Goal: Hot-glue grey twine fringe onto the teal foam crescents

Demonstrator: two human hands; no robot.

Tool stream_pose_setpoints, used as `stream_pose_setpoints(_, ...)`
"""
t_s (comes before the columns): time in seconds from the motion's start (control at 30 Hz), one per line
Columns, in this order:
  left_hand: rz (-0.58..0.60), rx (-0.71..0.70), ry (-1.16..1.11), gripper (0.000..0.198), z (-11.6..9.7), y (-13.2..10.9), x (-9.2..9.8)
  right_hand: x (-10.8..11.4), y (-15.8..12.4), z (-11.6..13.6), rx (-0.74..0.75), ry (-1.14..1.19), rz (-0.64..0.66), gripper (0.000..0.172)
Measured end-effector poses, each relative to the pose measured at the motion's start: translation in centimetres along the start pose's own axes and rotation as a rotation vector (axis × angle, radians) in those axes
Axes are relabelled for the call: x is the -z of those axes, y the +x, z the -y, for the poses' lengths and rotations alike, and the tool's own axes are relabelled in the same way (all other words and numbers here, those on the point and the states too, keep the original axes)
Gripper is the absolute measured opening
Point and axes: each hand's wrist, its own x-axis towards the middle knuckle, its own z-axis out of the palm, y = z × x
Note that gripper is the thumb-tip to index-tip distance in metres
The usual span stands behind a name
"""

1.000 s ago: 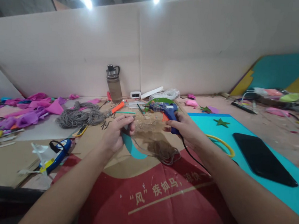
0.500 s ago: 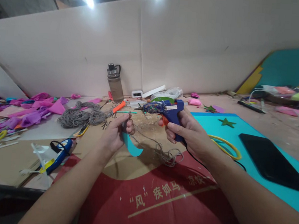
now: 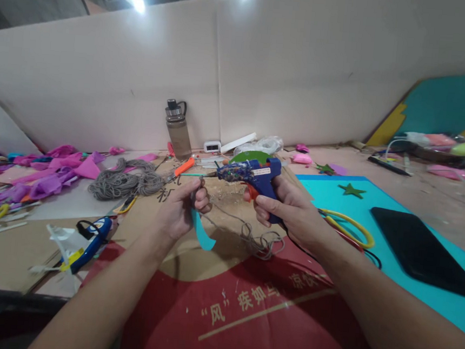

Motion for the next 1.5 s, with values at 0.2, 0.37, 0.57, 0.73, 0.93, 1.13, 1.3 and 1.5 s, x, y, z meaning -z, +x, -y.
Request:
stream_pose_setpoints(0.2,0.014,0.002,-0.011,0.014,0.05,0.00,0.16,0.06,0.02,-0.09,-0.011,0.011,0.017,0.019)
stream_pose_setpoints(0.37,0.034,0.002,0.002,0.013,0.07,-0.03,0.09,-0.01,-0.05,-0.10,0.001,0.030,0.011,0.017)
stream_pose_setpoints(0.57,0.022,-0.014,0.009,0.014,0.06,0.13,0.32,0.03,-0.08,0.08,0.014,0.028,0.023,0.016)
stream_pose_setpoints(0.73,-0.003,-0.009,-0.006,0.011,0.05,0.13,0.35,0.03,-0.08,0.02,0.004,0.029,0.024,0.018)
stream_pose_setpoints(0.93,0.010,-0.003,-0.002,0.014,0.03,0.09,0.29,-0.04,-0.06,-0.07,0.007,0.017,0.017,0.018)
stream_pose_setpoints(1.13,-0.009,-0.002,-0.028,0.013,-0.08,-0.05,0.12,-0.15,-0.10,0.15,0.013,0.032,0.013,0.018)
stream_pose_setpoints(1.3,0.006,0.003,-0.008,0.016,-0.09,-0.10,-0.14,-0.09,-0.05,-0.03,0.005,0.043,0.021,0.019)
stream_pose_setpoints(1.5,0.006,0.001,0.004,0.014,-0.08,-0.06,-0.18,-0.11,-0.07,0.03,-0.004,0.034,0.015,0.018)
